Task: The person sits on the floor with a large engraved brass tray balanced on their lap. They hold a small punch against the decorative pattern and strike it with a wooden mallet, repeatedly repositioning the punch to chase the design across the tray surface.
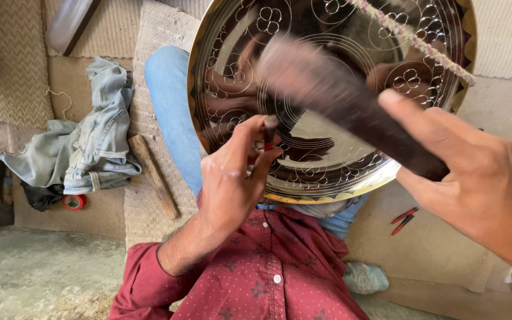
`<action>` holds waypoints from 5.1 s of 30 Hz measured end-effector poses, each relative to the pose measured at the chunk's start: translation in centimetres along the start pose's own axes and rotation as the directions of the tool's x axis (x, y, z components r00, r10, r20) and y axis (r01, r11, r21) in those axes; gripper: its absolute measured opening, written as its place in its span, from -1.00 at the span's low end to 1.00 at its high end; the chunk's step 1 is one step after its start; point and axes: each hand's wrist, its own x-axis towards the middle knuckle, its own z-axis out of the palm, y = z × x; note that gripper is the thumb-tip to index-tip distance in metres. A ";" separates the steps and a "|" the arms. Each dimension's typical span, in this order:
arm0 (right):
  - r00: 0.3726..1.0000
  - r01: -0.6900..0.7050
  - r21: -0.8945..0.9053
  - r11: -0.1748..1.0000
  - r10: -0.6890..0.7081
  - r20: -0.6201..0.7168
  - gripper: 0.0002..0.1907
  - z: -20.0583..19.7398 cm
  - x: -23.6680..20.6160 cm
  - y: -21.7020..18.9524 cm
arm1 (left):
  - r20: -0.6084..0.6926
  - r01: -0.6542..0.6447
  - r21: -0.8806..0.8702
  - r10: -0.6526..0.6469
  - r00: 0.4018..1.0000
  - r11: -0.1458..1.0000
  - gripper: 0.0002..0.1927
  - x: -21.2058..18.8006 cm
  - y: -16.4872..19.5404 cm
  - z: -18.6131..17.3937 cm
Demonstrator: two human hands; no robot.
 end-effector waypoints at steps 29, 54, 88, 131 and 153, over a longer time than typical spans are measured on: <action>0.760 -0.260 0.439 0.860 0.463 -0.455 -0.17 21.1 -14.8 -0.1 | 0.859 -0.164 -0.378 0.411 0.305 0.911 -0.41 8.5 -2.6 1.9; 0.602 -0.232 0.627 0.743 0.616 -0.507 -0.37 24.9 -15.7 -0.6 | 0.853 -0.238 -0.428 0.477 0.213 0.872 -0.34 9.6 -2.2 2.6; 0.966 -0.095 -0.007 0.995 0.091 -0.240 -0.19 6.7 -6.8 2.5 | 0.300 -0.200 -0.147 0.236 0.924 0.969 -0.49 3.2 -1.1 -0.5; 0.972 -0.054 -0.213 0.976 0.100 0.211 -0.04 -2.0 0.9 0.2 | -0.007 0.043 -0.032 -0.043 0.999 0.999 -0.59 0.1 0.3 0.7; 0.840 -0.257 0.434 0.863 0.422 -0.341 -0.28 12.8 -11.6 3.4 | 0.530 -0.308 -0.282 0.415 0.739 0.909 -0.53 5.6 -2.2 1.4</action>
